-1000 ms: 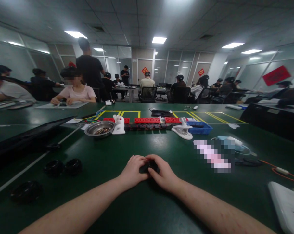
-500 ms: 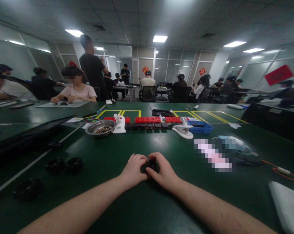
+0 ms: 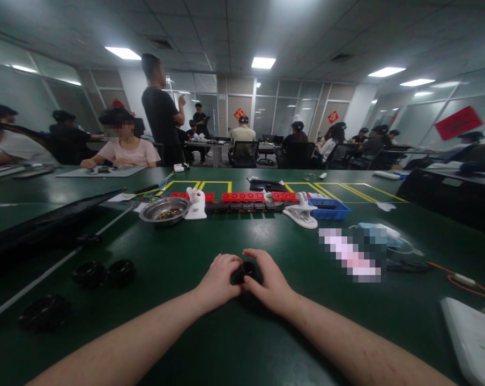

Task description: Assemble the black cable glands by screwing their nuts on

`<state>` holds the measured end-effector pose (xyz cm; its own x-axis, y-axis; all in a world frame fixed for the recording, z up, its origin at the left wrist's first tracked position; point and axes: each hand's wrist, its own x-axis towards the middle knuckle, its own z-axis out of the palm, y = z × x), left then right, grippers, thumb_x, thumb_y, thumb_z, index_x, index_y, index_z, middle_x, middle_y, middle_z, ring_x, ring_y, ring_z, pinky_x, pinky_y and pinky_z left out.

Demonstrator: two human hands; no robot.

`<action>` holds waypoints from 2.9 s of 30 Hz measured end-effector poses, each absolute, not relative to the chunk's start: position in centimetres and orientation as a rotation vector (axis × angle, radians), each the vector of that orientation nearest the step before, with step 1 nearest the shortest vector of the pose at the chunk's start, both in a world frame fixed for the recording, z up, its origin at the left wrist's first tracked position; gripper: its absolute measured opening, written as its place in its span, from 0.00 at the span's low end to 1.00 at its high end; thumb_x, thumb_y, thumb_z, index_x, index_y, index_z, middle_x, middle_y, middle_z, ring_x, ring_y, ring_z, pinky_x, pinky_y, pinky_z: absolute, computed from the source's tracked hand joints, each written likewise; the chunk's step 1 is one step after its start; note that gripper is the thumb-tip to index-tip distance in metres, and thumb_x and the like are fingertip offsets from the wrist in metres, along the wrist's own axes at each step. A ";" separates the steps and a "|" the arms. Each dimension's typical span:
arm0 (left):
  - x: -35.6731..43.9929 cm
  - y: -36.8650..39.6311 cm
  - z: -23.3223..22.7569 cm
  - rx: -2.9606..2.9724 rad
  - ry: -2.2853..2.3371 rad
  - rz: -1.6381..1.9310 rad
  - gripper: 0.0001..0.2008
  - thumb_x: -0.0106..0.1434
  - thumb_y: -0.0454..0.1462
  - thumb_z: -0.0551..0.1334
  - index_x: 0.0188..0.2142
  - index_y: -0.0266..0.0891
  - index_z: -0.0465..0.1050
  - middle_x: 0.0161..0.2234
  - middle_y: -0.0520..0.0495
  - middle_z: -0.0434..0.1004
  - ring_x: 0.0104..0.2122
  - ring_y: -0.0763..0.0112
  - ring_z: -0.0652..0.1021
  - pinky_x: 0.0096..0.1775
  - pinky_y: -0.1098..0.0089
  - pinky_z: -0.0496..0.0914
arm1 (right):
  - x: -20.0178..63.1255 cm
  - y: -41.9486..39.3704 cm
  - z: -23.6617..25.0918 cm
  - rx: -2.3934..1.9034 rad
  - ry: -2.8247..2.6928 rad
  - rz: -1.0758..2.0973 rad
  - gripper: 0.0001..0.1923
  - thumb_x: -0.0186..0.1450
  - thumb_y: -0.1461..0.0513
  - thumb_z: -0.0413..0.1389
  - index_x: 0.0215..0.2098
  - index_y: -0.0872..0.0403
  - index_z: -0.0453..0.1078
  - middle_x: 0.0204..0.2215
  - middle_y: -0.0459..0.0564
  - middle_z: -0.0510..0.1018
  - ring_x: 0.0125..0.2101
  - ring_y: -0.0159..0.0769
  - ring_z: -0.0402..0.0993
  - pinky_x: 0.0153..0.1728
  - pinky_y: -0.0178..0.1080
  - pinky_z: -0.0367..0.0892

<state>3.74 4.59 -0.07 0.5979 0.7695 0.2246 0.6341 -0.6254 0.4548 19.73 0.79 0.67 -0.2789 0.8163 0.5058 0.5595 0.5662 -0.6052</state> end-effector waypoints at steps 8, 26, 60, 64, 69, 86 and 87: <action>3.7 4.5 0.2 2.519 1.088 0.568 0.16 0.49 0.41 0.62 0.39 0.41 0.68 0.42 0.47 0.69 0.43 0.61 0.67 0.48 0.60 0.58 | 19.8 1.0 0.6 -1.142 -1.979 0.426 0.19 0.52 0.68 0.50 0.43 0.53 0.60 0.38 0.51 0.68 0.40 0.39 0.64 0.43 0.44 0.60; 3.6 4.4 0.3 2.537 1.094 0.559 0.18 0.49 0.42 0.62 0.40 0.41 0.68 0.42 0.47 0.68 0.44 0.61 0.67 0.48 0.60 0.58 | 19.8 1.1 0.3 -1.117 -1.953 0.431 0.21 0.53 0.68 0.51 0.45 0.53 0.58 0.39 0.50 0.68 0.41 0.37 0.64 0.44 0.43 0.60; 3.7 4.5 0.2 2.556 1.087 0.560 0.17 0.50 0.44 0.61 0.39 0.41 0.68 0.42 0.47 0.68 0.43 0.61 0.67 0.48 0.60 0.58 | 19.8 1.1 0.3 -1.090 -1.959 0.440 0.23 0.52 0.69 0.49 0.47 0.53 0.57 0.42 0.52 0.66 0.44 0.39 0.62 0.46 0.44 0.58; 3.6 4.5 0.0 2.581 1.086 0.568 0.14 0.51 0.45 0.61 0.36 0.40 0.69 0.42 0.47 0.68 0.43 0.61 0.67 0.47 0.60 0.58 | 19.9 1.1 0.2 -1.141 -1.934 0.352 0.22 0.54 0.65 0.52 0.47 0.54 0.56 0.44 0.53 0.65 0.46 0.40 0.60 0.47 0.45 0.57; 3.6 4.4 0.0 2.585 1.077 0.596 0.13 0.51 0.43 0.61 0.35 0.40 0.69 0.41 0.47 0.68 0.42 0.62 0.67 0.46 0.62 0.59 | 19.7 1.3 0.2 -1.190 -1.903 0.321 0.21 0.53 0.63 0.55 0.45 0.55 0.58 0.40 0.53 0.66 0.42 0.40 0.62 0.44 0.44 0.59; 3.6 4.5 0.0 2.567 1.085 0.576 0.14 0.50 0.43 0.62 0.36 0.41 0.69 0.42 0.47 0.68 0.43 0.61 0.67 0.47 0.60 0.59 | 19.8 1.3 0.0 -1.151 -1.919 0.367 0.21 0.54 0.65 0.53 0.47 0.53 0.57 0.41 0.52 0.66 0.44 0.40 0.62 0.45 0.44 0.58; 3.6 4.4 0.0 2.564 1.083 0.575 0.14 0.50 0.43 0.62 0.36 0.41 0.69 0.41 0.47 0.68 0.43 0.61 0.67 0.47 0.60 0.59 | 19.8 1.4 -0.1 -1.157 -1.914 0.369 0.21 0.54 0.65 0.53 0.47 0.53 0.57 0.40 0.52 0.66 0.43 0.39 0.62 0.44 0.44 0.59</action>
